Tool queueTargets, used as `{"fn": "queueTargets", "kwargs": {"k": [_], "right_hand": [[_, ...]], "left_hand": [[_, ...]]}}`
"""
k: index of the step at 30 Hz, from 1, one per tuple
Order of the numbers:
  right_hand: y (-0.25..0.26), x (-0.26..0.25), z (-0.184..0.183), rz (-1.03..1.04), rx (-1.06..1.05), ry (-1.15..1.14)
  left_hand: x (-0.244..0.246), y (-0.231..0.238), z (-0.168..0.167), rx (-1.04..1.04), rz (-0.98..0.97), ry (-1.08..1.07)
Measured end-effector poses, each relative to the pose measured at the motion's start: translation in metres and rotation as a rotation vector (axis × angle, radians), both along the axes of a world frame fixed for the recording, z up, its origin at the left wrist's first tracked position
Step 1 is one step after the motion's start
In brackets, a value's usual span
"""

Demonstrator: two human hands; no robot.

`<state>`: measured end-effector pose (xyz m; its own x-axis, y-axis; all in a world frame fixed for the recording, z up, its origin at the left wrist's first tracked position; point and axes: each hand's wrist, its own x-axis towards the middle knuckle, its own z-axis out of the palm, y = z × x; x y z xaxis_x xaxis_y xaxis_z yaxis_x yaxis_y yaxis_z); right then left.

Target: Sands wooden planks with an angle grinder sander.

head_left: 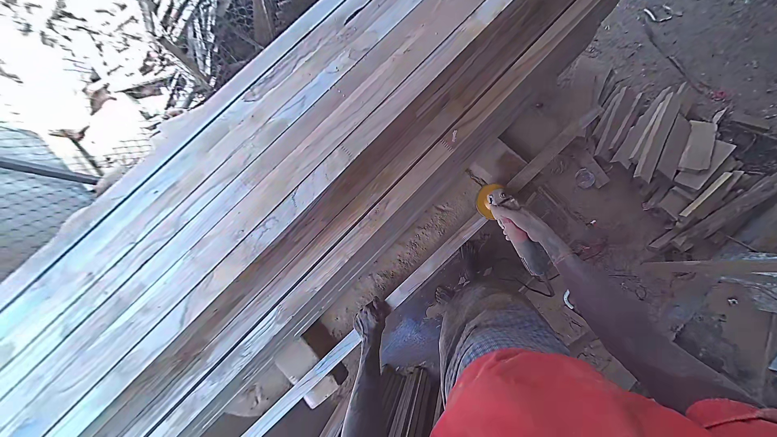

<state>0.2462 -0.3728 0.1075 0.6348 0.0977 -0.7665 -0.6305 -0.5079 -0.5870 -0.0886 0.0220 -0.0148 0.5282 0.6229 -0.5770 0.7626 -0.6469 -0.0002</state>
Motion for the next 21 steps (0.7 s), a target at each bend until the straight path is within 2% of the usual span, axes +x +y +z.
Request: {"fn": "queueTargets", "kwargs": {"k": [3,6,9,12,14,17,21], "right_hand": [[0.066,-0.05,-0.009,0.313,-0.004,-0.001],[0.116,-0.081,0.002,0.704,-0.149,-0.034],[0.127,-0.087,-0.002,0.831,-0.211,-0.046],[0.103,-0.066,-0.003,0.744,-0.162,-0.068],[0.073,-0.038,-0.008,0.613,-0.099,-0.093],[0.015,0.013,0.0,0.334,-0.021,-0.033],[-0.073,0.089,0.014,0.065,-0.045,0.011]], "left_hand": [[0.017,-0.011,0.005,-0.032,-0.01,0.01],[0.026,-0.019,0.009,-0.065,-0.018,-0.009],[0.042,-0.031,0.013,-0.052,-0.022,-0.028],[0.062,-0.05,0.012,-0.042,-0.033,-0.036],[0.089,-0.072,0.015,-0.049,-0.043,-0.024],[0.143,-0.113,0.022,-0.063,-0.06,-0.018],[0.224,-0.178,0.032,-0.08,-0.058,-0.02]]}}
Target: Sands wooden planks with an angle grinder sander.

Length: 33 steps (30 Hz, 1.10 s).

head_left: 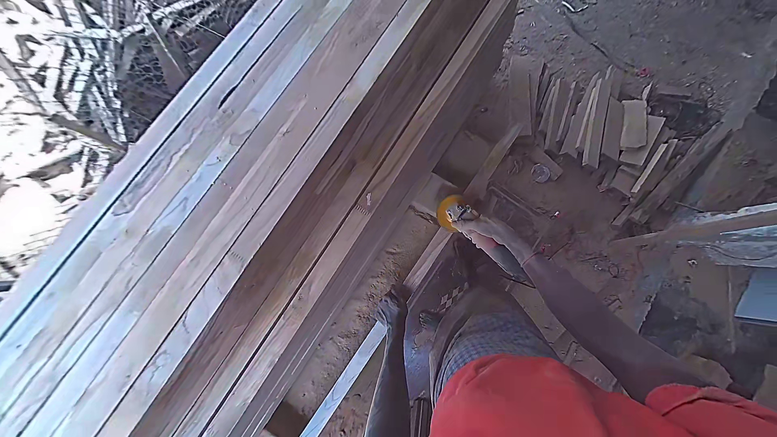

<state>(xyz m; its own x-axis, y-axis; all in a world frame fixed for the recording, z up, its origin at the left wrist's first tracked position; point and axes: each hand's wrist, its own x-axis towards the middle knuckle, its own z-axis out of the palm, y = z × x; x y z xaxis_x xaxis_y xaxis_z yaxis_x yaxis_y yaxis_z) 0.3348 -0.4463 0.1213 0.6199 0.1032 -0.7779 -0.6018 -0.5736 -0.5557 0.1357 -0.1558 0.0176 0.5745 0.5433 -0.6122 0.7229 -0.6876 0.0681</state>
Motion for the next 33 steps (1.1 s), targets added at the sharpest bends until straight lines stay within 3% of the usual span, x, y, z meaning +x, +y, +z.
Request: {"fn": "queueTargets", "kwargs": {"k": [4,10,13,16,18,20,22,24,26,28,31,33], "right_hand": [[-0.06,0.064,0.05,-0.19,-0.045,-0.015],[-0.135,0.183,0.026,-0.361,-0.075,-0.079],[-0.164,0.213,0.025,-0.507,-0.085,-0.157],[-0.184,0.219,0.028,-0.639,-0.078,-0.235],[-0.186,0.198,0.035,-0.687,-0.031,-0.295],[-0.183,0.153,0.052,-0.703,0.058,-0.312],[-0.181,0.105,0.053,-0.746,0.093,-0.31],[-0.175,0.066,0.055,-0.823,0.125,-0.31],[-0.161,0.018,0.066,-0.893,0.158,-0.235],[-0.163,-0.033,0.061,-0.925,0.208,-0.195],[-0.155,-0.104,0.049,-0.921,0.225,-0.262],[-0.147,-0.143,0.054,-0.909,0.243,-0.304]], "left_hand": [[0.064,-0.051,0.01,-0.006,-0.034,0.008],[0.085,-0.067,0.018,-0.003,0.018,-0.067],[0.086,-0.068,0.022,-0.013,0.038,-0.089],[0.082,-0.063,0.006,0.025,-0.023,-0.086],[0.087,-0.054,0.006,-0.076,-0.058,-0.025],[0.093,-0.027,-0.009,-0.336,-0.128,0.04],[0.083,-0.004,-0.025,-0.544,-0.04,0.007],[0.078,0.016,-0.012,-0.602,-0.06,0.036],[0.05,0.036,-0.007,-0.647,-0.173,-0.125],[-0.004,0.051,-0.011,-0.558,-0.271,-0.306],[-0.109,0.087,-0.017,-0.158,-0.296,-0.273],[-0.145,0.104,-0.012,-0.088,-0.254,-0.197]]}}
